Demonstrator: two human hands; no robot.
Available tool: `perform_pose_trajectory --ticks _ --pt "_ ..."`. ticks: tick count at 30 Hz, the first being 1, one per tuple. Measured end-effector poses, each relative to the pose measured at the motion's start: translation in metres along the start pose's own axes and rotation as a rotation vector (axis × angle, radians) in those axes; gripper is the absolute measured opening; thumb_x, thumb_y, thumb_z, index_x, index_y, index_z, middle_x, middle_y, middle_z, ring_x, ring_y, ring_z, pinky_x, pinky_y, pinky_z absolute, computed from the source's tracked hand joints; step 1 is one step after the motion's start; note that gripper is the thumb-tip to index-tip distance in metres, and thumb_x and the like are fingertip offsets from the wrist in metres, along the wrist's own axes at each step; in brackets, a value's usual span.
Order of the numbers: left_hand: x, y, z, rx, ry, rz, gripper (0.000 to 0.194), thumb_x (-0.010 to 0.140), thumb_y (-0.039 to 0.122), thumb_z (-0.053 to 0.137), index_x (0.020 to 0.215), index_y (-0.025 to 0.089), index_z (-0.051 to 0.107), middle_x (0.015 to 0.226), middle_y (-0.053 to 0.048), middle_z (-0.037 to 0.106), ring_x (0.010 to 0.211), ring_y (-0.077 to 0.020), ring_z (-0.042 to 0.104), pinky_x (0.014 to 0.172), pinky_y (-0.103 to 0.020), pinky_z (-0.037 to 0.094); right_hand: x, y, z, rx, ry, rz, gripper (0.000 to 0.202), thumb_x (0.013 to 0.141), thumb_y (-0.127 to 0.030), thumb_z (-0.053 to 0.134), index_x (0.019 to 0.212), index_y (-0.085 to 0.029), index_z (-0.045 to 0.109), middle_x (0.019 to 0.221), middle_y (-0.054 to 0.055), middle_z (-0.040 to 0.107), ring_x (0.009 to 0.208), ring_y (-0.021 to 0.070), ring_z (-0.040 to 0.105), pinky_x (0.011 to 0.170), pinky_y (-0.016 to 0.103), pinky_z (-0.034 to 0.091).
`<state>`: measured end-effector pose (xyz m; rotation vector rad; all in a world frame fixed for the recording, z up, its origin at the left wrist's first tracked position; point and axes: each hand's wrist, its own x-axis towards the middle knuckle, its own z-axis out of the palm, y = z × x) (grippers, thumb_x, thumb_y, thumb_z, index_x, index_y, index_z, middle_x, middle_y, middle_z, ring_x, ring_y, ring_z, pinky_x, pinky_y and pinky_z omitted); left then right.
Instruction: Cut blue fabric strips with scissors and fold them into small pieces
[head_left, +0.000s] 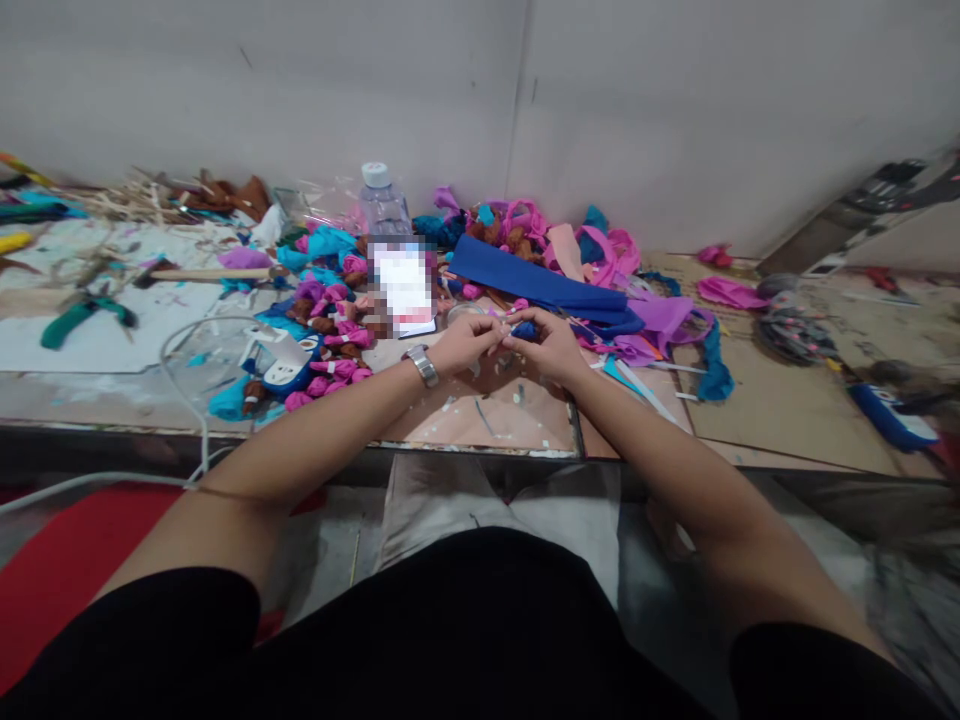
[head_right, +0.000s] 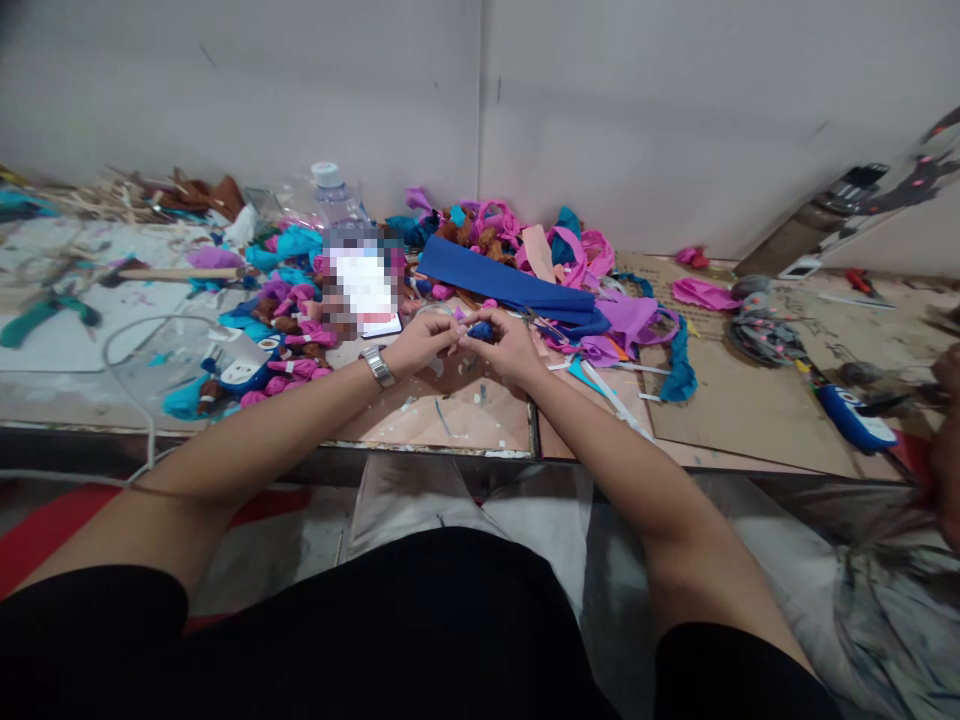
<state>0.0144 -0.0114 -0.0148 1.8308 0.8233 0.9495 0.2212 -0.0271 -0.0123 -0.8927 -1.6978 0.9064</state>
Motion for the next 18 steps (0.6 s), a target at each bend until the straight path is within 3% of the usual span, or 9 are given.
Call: perform_pose_trajectory --ticks 2,6,18 --pt "0.0 0.0 0.0 -0.001 0.0 0.001 0.065 0.091 0.076 0.063 0.066 0.016 0.063 0.059 -0.002 0.059 0.053 -0.0098 0.051 0.053 -0.024 0.039 0.0 -0.0017 -0.0003 0.004 -0.005 -0.02 0.048 0.074 -0.054 0.092 0.106 -0.022 0.077 0.105 0.005 0.078 0.095 0.0236 0.07 0.091 0.037 0.055" --pt "-0.0006 0.0011 0.0003 -0.014 -0.013 -0.017 0.066 0.089 0.078 0.063 0.068 0.015 0.062 0.06 -0.001 0.058 0.053 -0.0097 0.05 0.053 -0.024 0.038 0.0006 -0.0016 -0.001 -0.012 -0.012 -0.062 0.042 0.076 -0.054 0.09 0.1 -0.022 0.077 0.104 0.005 0.079 0.099 0.0245 0.07 0.096 0.039 0.054" --pt "-0.0017 0.0062 0.0024 -0.024 -0.027 0.001 0.067 0.088 0.081 0.061 0.073 0.016 0.063 0.063 0.0 0.057 0.057 -0.0109 0.049 0.056 -0.025 0.038 0.001 -0.0025 -0.002 -0.062 -0.012 -0.007 0.047 0.073 -0.062 0.089 0.085 -0.021 0.072 0.083 0.001 0.072 0.08 0.02 0.063 0.078 0.033 0.05"
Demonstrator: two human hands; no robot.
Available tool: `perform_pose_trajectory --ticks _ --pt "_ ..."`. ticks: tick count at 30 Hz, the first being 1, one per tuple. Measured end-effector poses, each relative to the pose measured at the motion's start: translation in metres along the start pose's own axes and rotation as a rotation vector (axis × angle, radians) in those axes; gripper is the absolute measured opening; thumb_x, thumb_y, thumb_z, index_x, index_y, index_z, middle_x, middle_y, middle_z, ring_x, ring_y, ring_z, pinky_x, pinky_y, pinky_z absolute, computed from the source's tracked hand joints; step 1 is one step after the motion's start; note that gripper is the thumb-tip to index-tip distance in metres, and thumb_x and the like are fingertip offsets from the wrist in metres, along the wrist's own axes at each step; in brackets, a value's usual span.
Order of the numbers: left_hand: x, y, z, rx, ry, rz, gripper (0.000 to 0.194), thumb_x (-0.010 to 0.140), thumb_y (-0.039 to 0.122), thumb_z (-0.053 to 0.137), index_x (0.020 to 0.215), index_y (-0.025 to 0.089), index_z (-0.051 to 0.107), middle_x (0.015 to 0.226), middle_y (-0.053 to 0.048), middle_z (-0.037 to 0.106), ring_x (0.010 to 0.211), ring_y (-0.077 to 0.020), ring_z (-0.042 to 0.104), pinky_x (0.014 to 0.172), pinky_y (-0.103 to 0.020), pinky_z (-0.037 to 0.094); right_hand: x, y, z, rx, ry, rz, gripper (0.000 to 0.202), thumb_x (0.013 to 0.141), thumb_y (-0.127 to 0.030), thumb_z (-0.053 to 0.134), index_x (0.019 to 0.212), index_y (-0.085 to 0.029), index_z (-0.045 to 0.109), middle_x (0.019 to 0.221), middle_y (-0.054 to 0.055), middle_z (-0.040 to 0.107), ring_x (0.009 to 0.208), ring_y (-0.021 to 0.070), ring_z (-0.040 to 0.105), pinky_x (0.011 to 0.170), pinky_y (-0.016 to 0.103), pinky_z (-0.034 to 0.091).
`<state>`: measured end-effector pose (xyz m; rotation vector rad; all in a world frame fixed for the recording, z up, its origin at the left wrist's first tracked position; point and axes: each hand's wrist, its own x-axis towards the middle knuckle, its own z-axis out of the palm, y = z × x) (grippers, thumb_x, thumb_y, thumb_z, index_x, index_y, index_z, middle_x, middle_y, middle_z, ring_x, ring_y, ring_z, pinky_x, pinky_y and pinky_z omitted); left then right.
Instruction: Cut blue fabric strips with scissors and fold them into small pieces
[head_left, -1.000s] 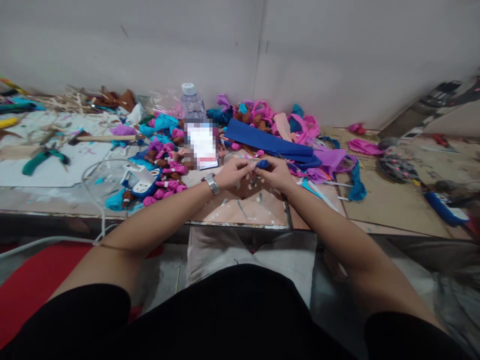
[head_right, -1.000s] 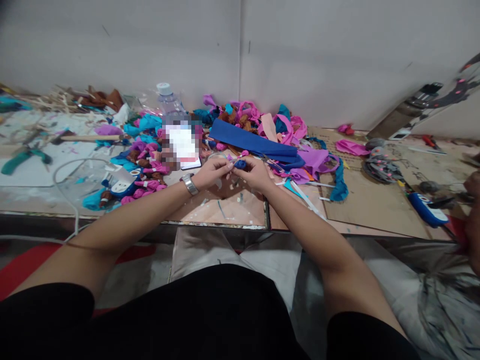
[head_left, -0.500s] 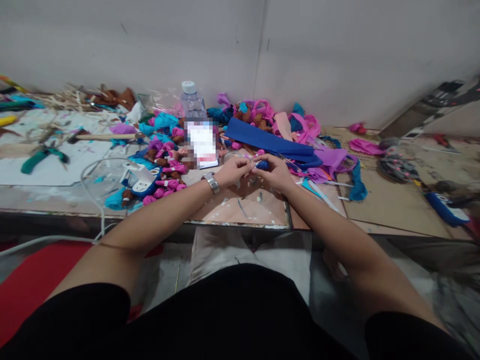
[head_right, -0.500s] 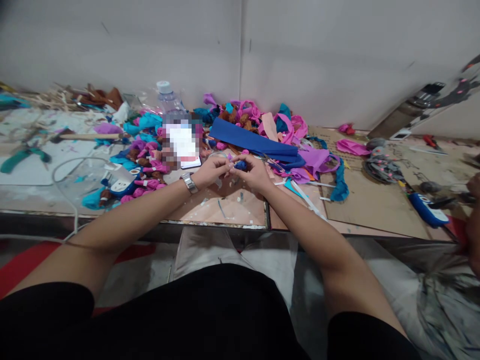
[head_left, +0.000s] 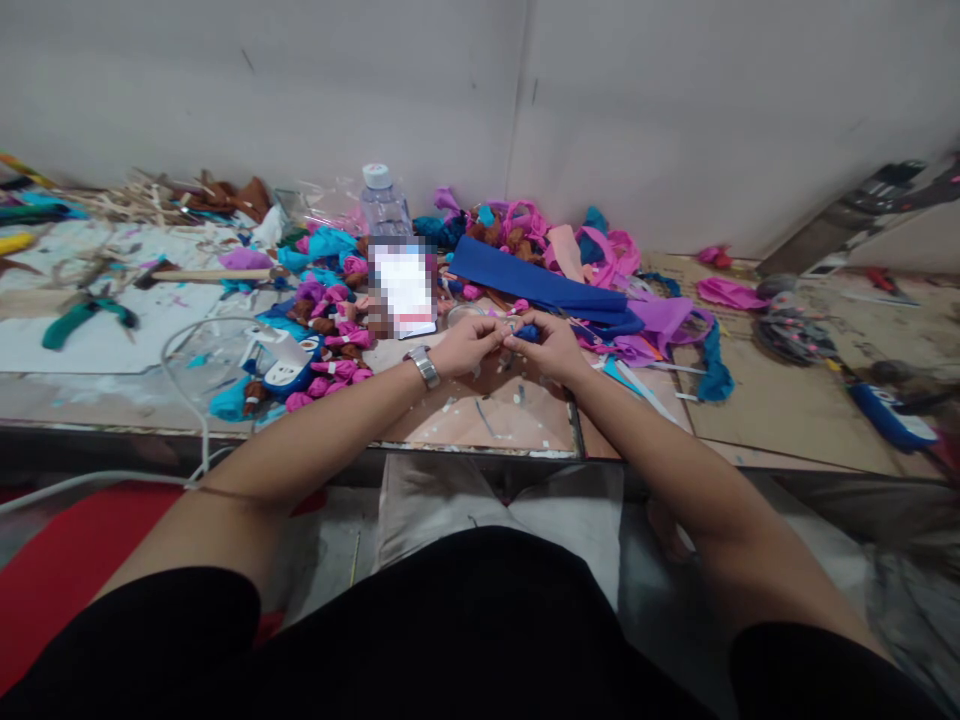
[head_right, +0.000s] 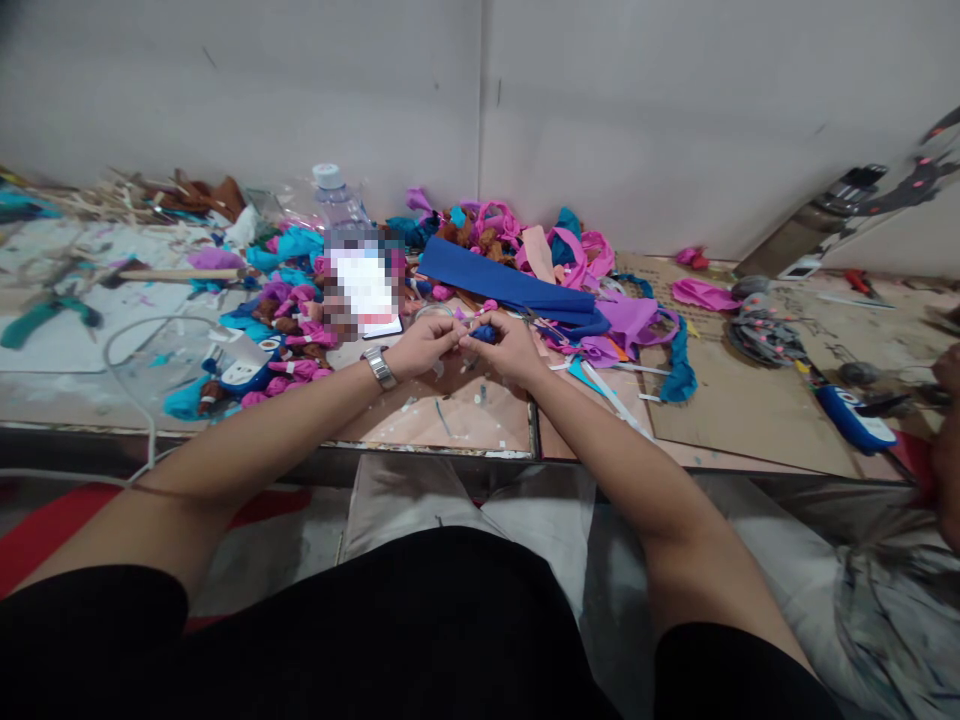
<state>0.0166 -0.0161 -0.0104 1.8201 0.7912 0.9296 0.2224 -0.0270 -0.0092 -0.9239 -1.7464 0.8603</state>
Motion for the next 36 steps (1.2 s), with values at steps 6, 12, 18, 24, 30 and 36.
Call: perform_pose_trajectory --ticks 6,12,18,24,30,36 --pt "0.0 0.002 0.0 0.034 0.008 0.041 0.067 0.089 0.082 0.06 0.073 0.016 0.064 0.063 0.0 0.058 0.057 -0.0107 0.049 0.058 -0.025 0.038 0.0 0.006 -0.001 0.008 -0.018 0.018 0.043 0.075 -0.06 0.088 0.089 -0.021 0.074 0.088 0.001 0.075 0.083 0.0212 0.066 0.083 0.034 0.051" --pt "0.001 0.004 -0.002 0.029 -0.011 0.061 0.066 0.09 0.08 0.061 0.074 0.016 0.064 0.063 -0.001 0.058 0.058 -0.0106 0.049 0.059 -0.025 0.038 0.002 0.01 -0.004 0.023 -0.01 0.026 0.041 0.074 -0.058 0.09 0.09 -0.022 0.076 0.086 0.001 0.074 0.081 0.0203 0.065 0.079 0.033 0.051" --pt "0.001 0.001 -0.003 -0.016 -0.003 0.041 0.064 0.089 0.078 0.065 0.077 0.015 0.064 0.066 0.0 0.058 0.06 -0.0104 0.05 0.06 -0.024 0.04 0.001 0.011 -0.002 0.055 0.004 0.048 0.043 0.071 -0.056 0.093 0.088 -0.021 0.075 0.084 0.001 0.071 0.081 0.02 0.064 0.08 0.034 0.053" --pt "0.002 -0.006 -0.002 -0.182 0.037 -0.014 0.061 0.087 0.077 0.068 0.083 0.017 0.063 0.07 0.0 0.057 0.057 -0.0088 0.047 0.054 -0.023 0.037 0.001 0.01 0.003 0.345 -0.051 0.124 0.048 0.068 -0.054 0.095 0.1 -0.022 0.078 0.096 0.003 0.076 0.085 0.0199 0.068 0.082 0.035 0.058" --pt "0.002 -0.01 0.0 -0.34 0.06 -0.072 0.058 0.086 0.075 0.072 0.089 0.018 0.06 0.078 -0.001 0.062 0.06 -0.0083 0.051 0.056 -0.022 0.041 0.002 0.01 0.001 0.47 -0.034 0.276 0.049 0.069 -0.061 0.089 0.096 -0.021 0.08 0.086 0.003 0.078 0.055 0.0117 0.054 0.048 0.026 0.041" --pt "0.003 -0.007 -0.001 -0.269 0.022 -0.041 0.061 0.084 0.077 0.072 0.082 0.017 0.059 0.072 0.0 0.059 0.057 -0.0078 0.049 0.054 -0.022 0.039 0.002 0.019 0.002 0.41 -0.024 0.218 0.045 0.069 -0.057 0.094 0.095 -0.023 0.08 0.082 0.0 0.075 0.064 0.0131 0.061 0.062 0.027 0.051"
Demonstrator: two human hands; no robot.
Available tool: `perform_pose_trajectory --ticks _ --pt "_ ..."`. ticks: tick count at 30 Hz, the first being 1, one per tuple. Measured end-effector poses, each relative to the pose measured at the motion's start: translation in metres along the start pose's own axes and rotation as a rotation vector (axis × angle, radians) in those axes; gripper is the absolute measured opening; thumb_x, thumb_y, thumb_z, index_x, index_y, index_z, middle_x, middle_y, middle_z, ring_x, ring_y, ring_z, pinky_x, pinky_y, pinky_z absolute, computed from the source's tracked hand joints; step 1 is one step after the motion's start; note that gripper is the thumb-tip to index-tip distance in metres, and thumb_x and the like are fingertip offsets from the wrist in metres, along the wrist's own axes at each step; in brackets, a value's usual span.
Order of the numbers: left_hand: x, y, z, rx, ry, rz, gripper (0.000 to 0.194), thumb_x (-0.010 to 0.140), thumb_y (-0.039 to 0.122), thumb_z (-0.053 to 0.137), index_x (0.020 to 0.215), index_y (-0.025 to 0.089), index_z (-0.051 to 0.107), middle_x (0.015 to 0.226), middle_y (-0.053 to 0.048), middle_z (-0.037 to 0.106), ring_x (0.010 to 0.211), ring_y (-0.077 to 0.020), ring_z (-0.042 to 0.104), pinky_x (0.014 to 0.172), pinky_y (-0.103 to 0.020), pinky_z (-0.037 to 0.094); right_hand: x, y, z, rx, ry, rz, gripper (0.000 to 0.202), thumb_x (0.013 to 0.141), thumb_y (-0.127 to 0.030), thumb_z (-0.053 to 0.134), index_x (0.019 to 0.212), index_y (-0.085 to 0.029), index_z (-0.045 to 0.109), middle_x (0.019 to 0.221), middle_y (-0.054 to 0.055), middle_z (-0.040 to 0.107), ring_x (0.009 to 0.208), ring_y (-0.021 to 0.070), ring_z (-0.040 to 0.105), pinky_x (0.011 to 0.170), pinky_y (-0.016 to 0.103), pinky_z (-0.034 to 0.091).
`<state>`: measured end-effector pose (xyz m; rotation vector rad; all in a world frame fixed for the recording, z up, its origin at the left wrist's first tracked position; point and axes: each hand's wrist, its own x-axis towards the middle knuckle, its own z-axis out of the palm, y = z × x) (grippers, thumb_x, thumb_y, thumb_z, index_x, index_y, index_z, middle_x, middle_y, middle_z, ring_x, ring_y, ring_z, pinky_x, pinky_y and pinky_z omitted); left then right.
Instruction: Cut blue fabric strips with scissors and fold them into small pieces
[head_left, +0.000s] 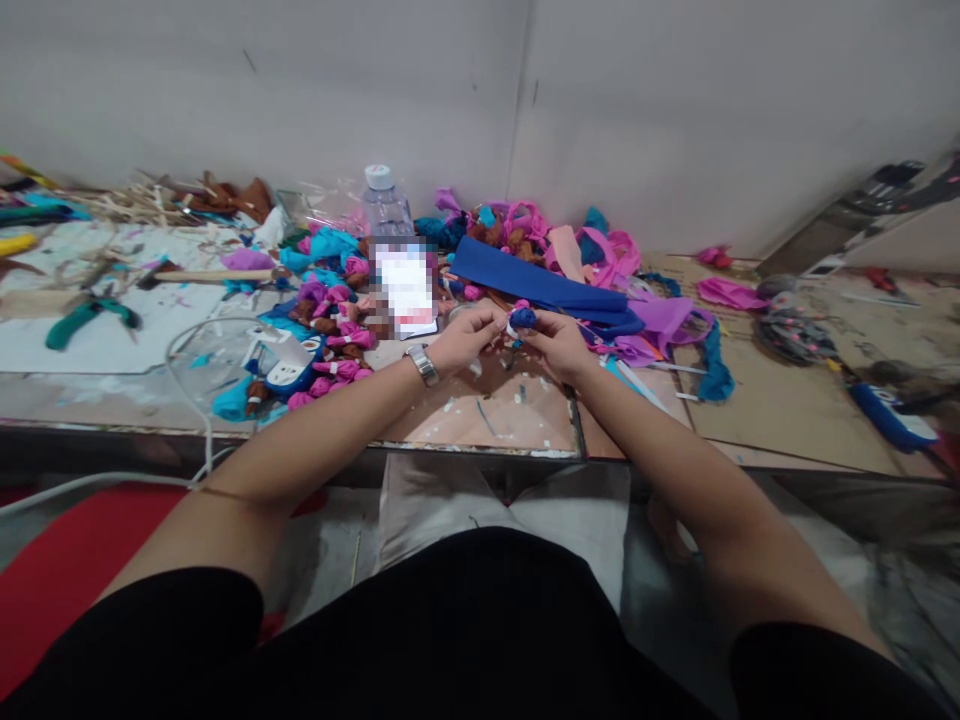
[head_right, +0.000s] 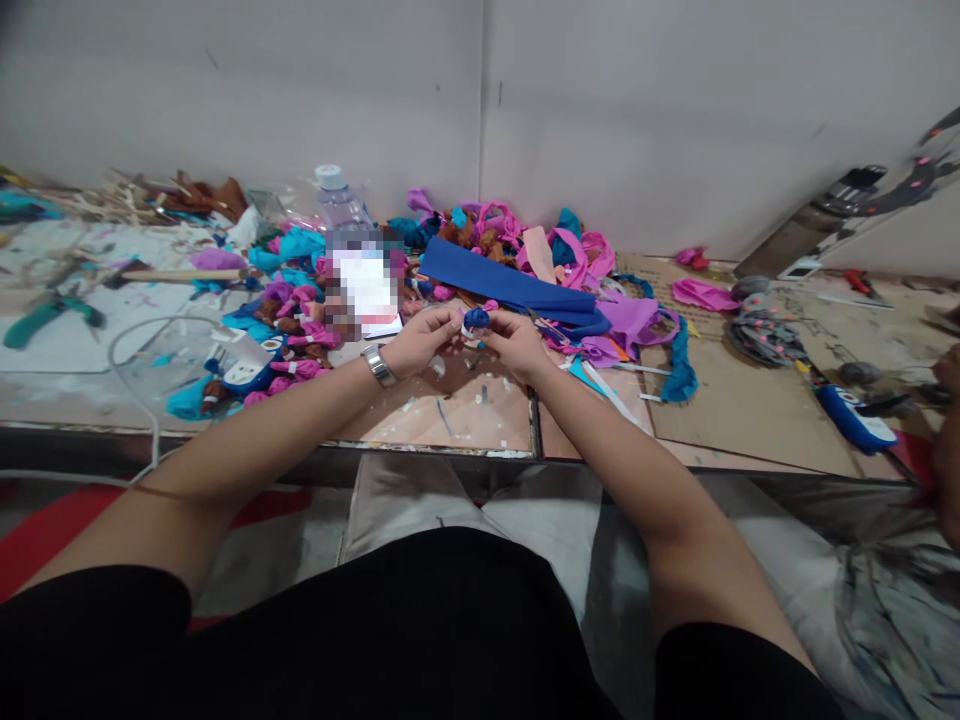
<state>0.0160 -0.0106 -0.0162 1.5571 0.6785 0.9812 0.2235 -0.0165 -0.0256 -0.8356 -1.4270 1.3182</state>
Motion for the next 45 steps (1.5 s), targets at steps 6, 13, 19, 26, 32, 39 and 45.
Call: perform_pose_trajectory --ticks 6,13,19,26,32,39,45 --pt "-0.0012 0.0035 0.0009 0.081 -0.026 0.008 0.063 0.085 0.078 0.07 0.08 0.017 0.059 0.071 0.0 0.059 0.058 -0.0086 0.052 0.057 -0.022 0.042 -0.0015 -0.005 0.0041 -0.043 0.028 -0.065 0.044 0.065 -0.052 0.096 0.086 -0.019 0.076 0.085 0.0 0.074 0.078 0.017 0.067 0.082 0.033 0.058" --pt "-0.0009 0.0041 0.0011 0.179 -0.03 0.064 0.063 0.09 0.078 0.064 0.082 0.016 0.061 0.07 0.0 0.057 0.06 -0.01 0.05 0.059 -0.025 0.04 -0.0018 -0.0041 0.0005 -0.112 0.049 -0.06 0.046 0.07 -0.057 0.093 0.088 -0.017 0.078 0.084 0.002 0.075 0.078 0.0193 0.067 0.077 0.033 0.058" --pt "-0.0011 0.0029 -0.0005 0.383 0.0 0.18 0.058 0.098 0.071 0.056 0.08 0.017 0.061 0.069 -0.001 0.057 0.063 -0.0127 0.049 0.063 -0.028 0.038 -0.0012 -0.0012 0.0 -0.096 0.03 -0.054 0.044 0.072 -0.055 0.091 0.092 -0.017 0.079 0.088 0.003 0.076 0.079 0.0195 0.068 0.077 0.033 0.059" --pt "-0.0045 0.0042 -0.0008 0.471 0.024 0.181 0.049 0.099 0.064 0.059 0.085 0.017 0.066 0.073 -0.001 0.061 0.068 -0.0153 0.053 0.066 -0.029 0.04 -0.0011 -0.0023 0.0028 -0.156 0.031 -0.122 0.035 0.075 -0.046 0.09 0.087 -0.016 0.077 0.083 0.0 0.072 0.075 0.0156 0.063 0.075 0.03 0.054" --pt "-0.0033 0.0042 -0.0017 0.402 -0.014 0.188 0.05 0.1 0.064 0.059 0.085 0.017 0.065 0.071 -0.001 0.061 0.065 -0.0141 0.054 0.065 -0.028 0.042 -0.0008 0.001 0.0001 -0.206 0.028 -0.168 0.033 0.081 -0.046 0.085 0.096 -0.017 0.077 0.091 0.002 0.075 0.082 0.0186 0.066 0.078 0.032 0.055" --pt "-0.0011 -0.0012 -0.0011 0.231 -0.044 0.142 0.053 0.098 0.069 0.059 0.084 0.018 0.06 0.072 0.0 0.059 0.061 -0.0121 0.052 0.059 -0.026 0.042 -0.0016 -0.0028 -0.0019 -0.309 -0.002 -0.227 0.024 0.091 -0.043 0.077 0.097 -0.021 0.07 0.089 0.001 0.071 0.073 0.0158 0.061 0.067 0.028 0.05" --pt "-0.0007 -0.0029 -0.0025 0.219 -0.057 0.137 0.052 0.099 0.068 0.059 0.084 0.018 0.059 0.073 -0.001 0.06 0.061 -0.0118 0.053 0.059 -0.026 0.042 -0.0008 0.0008 0.0011 -0.216 -0.001 -0.182 0.024 0.091 -0.042 0.074 0.093 -0.023 0.057 0.076 -0.004 0.056 0.059 0.0121 0.051 0.057 0.026 0.043"
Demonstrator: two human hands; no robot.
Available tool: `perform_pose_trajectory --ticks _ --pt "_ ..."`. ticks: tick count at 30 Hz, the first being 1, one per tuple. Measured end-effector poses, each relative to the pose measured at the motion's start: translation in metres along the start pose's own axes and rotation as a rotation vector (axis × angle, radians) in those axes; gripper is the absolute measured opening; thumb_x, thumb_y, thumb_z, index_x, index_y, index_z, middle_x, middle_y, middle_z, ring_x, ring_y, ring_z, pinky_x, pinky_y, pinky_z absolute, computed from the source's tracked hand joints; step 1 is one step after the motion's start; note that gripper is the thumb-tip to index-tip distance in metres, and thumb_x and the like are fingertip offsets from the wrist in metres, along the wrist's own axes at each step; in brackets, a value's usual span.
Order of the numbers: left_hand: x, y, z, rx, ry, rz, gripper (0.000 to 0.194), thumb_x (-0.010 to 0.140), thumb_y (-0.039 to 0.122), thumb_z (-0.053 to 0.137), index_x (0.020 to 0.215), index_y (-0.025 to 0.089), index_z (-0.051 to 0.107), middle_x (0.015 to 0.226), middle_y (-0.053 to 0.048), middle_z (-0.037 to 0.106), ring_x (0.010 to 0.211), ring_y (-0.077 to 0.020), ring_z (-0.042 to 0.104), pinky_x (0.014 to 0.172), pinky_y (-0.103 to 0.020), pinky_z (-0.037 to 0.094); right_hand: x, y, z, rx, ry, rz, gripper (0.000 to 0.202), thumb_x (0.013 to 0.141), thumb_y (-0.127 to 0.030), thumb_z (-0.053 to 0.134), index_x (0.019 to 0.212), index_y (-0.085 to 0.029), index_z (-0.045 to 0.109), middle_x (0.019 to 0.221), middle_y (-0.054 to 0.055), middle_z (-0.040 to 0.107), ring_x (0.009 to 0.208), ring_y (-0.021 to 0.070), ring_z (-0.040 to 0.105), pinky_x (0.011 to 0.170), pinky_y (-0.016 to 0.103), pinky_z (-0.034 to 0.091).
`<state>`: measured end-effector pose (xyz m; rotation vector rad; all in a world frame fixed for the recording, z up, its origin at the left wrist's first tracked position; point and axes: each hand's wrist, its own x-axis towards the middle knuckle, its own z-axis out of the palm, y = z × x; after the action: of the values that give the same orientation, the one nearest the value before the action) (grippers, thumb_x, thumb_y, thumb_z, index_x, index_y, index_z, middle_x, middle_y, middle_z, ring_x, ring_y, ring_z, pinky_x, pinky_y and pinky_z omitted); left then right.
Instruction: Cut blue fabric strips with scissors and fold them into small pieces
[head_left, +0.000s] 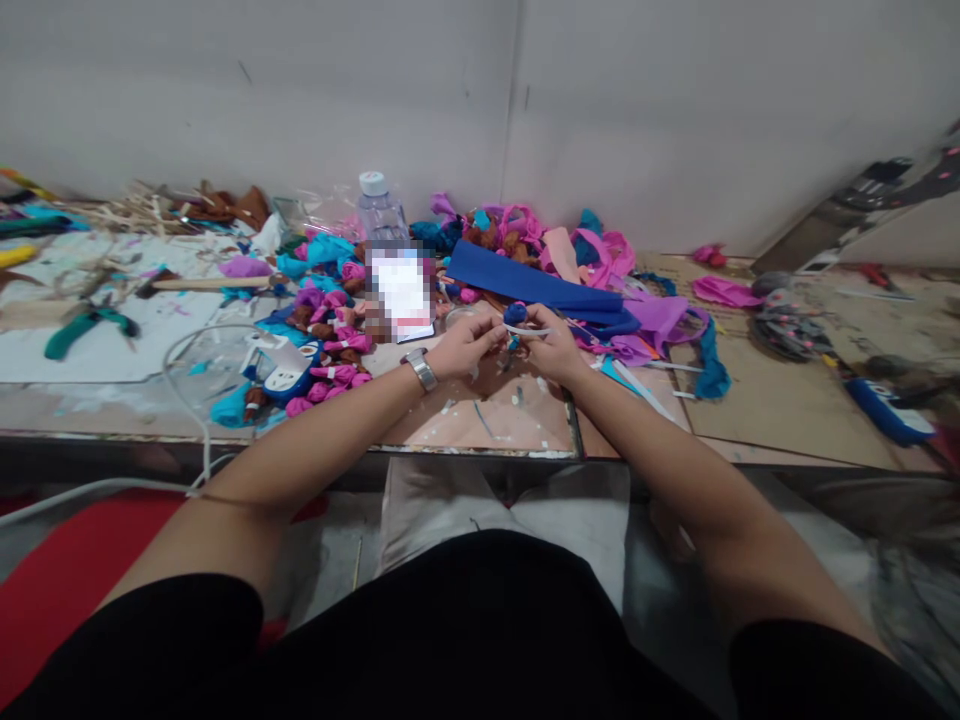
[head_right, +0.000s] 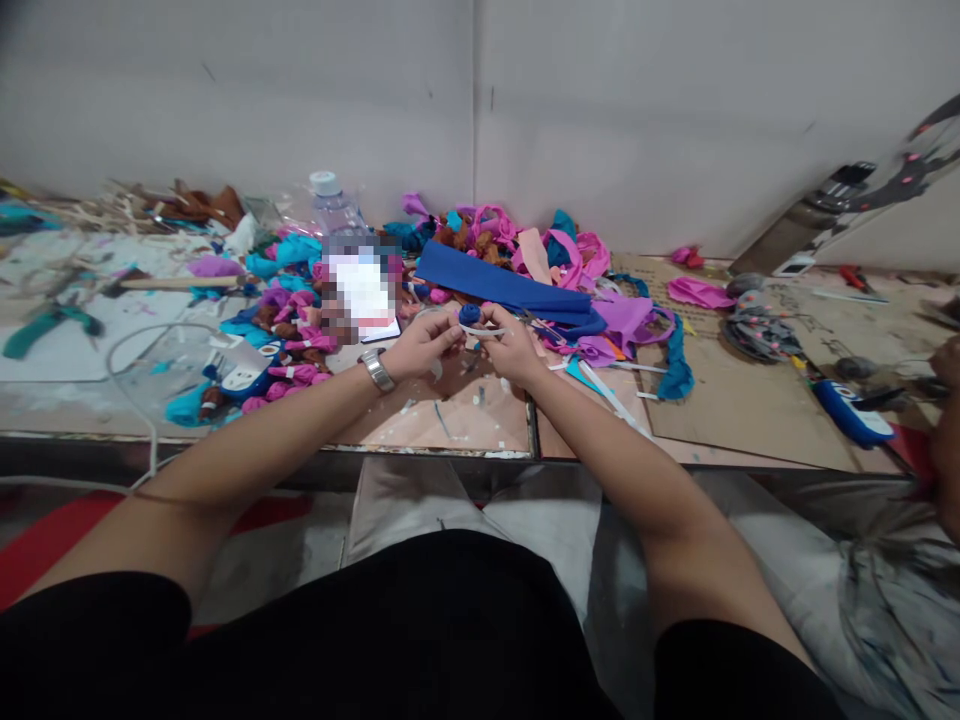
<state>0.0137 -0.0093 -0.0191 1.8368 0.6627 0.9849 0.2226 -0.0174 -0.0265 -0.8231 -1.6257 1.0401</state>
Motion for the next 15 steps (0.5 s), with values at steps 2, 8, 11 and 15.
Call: perform_pose_trajectory --ticks 2,8,11,15 --pt "0.0 0.001 0.001 -0.01 -0.003 -0.004 0.053 0.098 0.069 0.059 0.084 0.018 0.059 0.073 -0.001 0.061 0.061 -0.0117 0.053 0.059 -0.026 0.042 0.0 -0.002 0.001 -0.013 -0.001 -0.012 0.025 0.091 -0.042 0.074 0.094 -0.023 0.058 0.076 -0.004 0.056 0.06 0.0118 0.05 0.057 0.025 0.043" --pt "0.0 0.003 0.002 -0.078 -0.029 -0.039 0.058 0.095 0.074 0.059 0.084 0.018 0.057 0.076 -0.002 0.063 0.062 -0.0113 0.054 0.06 -0.026 0.044 0.0 -0.012 0.002 -0.034 -0.048 -0.049 0.038 0.089 -0.054 0.076 0.104 -0.021 0.067 0.09 0.002 0.068 0.073 0.0155 0.058 0.065 0.027 0.049" --pt "-0.001 0.005 0.003 -0.089 -0.05 -0.069 0.06 0.094 0.076 0.059 0.085 0.017 0.059 0.076 -0.002 0.064 0.063 -0.0115 0.055 0.061 -0.026 0.046 -0.001 -0.015 0.001 -0.094 -0.023 -0.079 0.038 0.087 -0.054 0.077 0.102 -0.02 0.07 0.096 0.005 0.072 0.085 0.0195 0.064 0.078 0.03 0.054" --pt "-0.003 0.009 0.004 -0.089 -0.093 -0.071 0.059 0.095 0.075 0.058 0.084 0.017 0.061 0.078 -0.003 0.066 0.064 -0.0117 0.055 0.063 -0.026 0.047 -0.002 -0.014 0.001 -0.081 -0.015 -0.058 0.04 0.085 -0.045 0.077 0.118 -0.022 0.072 0.11 0.006 0.074 0.093 0.0212 0.068 0.086 0.033 0.056"
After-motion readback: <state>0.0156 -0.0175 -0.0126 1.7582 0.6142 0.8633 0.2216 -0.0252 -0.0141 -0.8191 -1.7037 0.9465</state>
